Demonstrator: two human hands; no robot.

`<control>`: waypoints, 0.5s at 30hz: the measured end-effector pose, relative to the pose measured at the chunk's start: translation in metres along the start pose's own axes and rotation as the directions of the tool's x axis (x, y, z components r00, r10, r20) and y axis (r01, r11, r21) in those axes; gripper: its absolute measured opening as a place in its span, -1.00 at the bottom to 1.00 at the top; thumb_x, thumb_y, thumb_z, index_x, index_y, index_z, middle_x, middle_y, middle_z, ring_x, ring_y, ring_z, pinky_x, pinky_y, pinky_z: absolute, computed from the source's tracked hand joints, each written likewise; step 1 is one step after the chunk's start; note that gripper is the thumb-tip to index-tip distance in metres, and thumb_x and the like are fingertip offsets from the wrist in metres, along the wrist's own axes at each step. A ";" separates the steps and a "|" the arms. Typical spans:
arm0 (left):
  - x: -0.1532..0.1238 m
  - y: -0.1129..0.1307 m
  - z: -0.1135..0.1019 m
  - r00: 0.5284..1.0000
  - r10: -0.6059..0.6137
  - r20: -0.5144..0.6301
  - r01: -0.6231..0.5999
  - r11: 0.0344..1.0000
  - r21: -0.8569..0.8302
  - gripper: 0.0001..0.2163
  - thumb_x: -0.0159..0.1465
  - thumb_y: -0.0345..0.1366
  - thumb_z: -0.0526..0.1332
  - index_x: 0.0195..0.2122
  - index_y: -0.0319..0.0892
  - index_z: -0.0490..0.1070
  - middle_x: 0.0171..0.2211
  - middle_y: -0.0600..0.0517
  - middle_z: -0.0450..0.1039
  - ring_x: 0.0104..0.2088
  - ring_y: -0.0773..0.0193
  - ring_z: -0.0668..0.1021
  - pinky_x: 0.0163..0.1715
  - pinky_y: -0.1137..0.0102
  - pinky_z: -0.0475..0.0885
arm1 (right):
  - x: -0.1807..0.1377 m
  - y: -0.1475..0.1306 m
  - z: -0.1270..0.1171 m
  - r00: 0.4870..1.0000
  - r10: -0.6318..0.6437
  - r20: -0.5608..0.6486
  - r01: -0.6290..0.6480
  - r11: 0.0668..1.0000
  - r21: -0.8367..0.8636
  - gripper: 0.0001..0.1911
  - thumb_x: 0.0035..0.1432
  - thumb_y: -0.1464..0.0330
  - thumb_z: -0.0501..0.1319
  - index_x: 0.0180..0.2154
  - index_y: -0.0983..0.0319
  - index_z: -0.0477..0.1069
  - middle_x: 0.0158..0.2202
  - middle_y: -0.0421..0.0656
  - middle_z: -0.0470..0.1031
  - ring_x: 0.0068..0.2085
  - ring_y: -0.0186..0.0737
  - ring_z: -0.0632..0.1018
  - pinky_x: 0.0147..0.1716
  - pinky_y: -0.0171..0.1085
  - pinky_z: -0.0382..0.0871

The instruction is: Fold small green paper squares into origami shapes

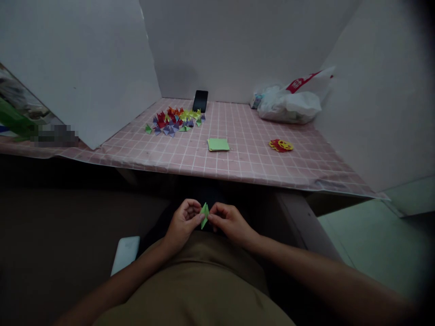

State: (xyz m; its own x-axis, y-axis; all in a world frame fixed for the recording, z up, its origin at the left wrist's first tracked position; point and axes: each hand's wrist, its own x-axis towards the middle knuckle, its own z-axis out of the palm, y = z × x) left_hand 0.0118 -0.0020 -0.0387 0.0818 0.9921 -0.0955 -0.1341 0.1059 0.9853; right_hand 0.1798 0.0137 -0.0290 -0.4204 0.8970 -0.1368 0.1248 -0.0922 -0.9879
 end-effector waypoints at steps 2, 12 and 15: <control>0.000 0.002 0.000 0.996 -0.064 0.066 0.064 0.998 0.010 -0.77 0.07 -0.24 0.35 -0.32 -0.19 0.37 -0.42 0.09 0.41 -0.41 0.33 0.45 -0.35 0.42 0.33 | -0.001 0.000 0.000 0.999 -0.015 -0.029 0.014 1.000 -0.019 -0.80 0.12 0.28 0.22 -0.47 0.25 0.32 -0.57 -0.27 0.34 -0.55 -0.39 0.34 -0.54 -0.36 0.17; 0.002 0.003 -0.003 0.972 -0.173 0.160 0.161 0.983 0.087 -0.80 0.09 -0.19 0.33 -0.46 -0.23 0.44 -0.58 0.11 0.39 -0.54 0.38 0.37 -0.46 0.45 0.23 | 0.001 -0.002 -0.002 0.999 0.014 0.034 -0.016 0.998 0.061 -0.71 0.14 0.18 0.22 -0.46 0.27 0.35 -0.55 -0.25 0.39 -0.57 -0.41 0.34 -0.53 -0.36 0.17; 0.003 0.002 -0.003 0.969 -0.181 0.169 0.167 0.982 0.092 -0.79 0.10 -0.18 0.32 -0.49 -0.22 0.43 -0.59 0.12 0.37 -0.55 0.38 0.35 -0.46 0.45 0.21 | 0.001 -0.002 -0.001 0.999 0.035 0.040 -0.038 0.996 0.080 -0.65 0.16 0.13 0.19 -0.48 0.26 0.32 -0.57 -0.26 0.37 -0.58 -0.43 0.34 -0.54 -0.37 0.18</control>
State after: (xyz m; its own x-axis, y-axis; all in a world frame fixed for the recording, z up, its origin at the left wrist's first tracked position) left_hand 0.0087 0.0011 -0.0371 0.2707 0.9306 -0.2464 -0.0274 0.2633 0.9643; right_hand 0.1805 0.0153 -0.0272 -0.4516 0.8751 -0.1738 0.0682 -0.1604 -0.9847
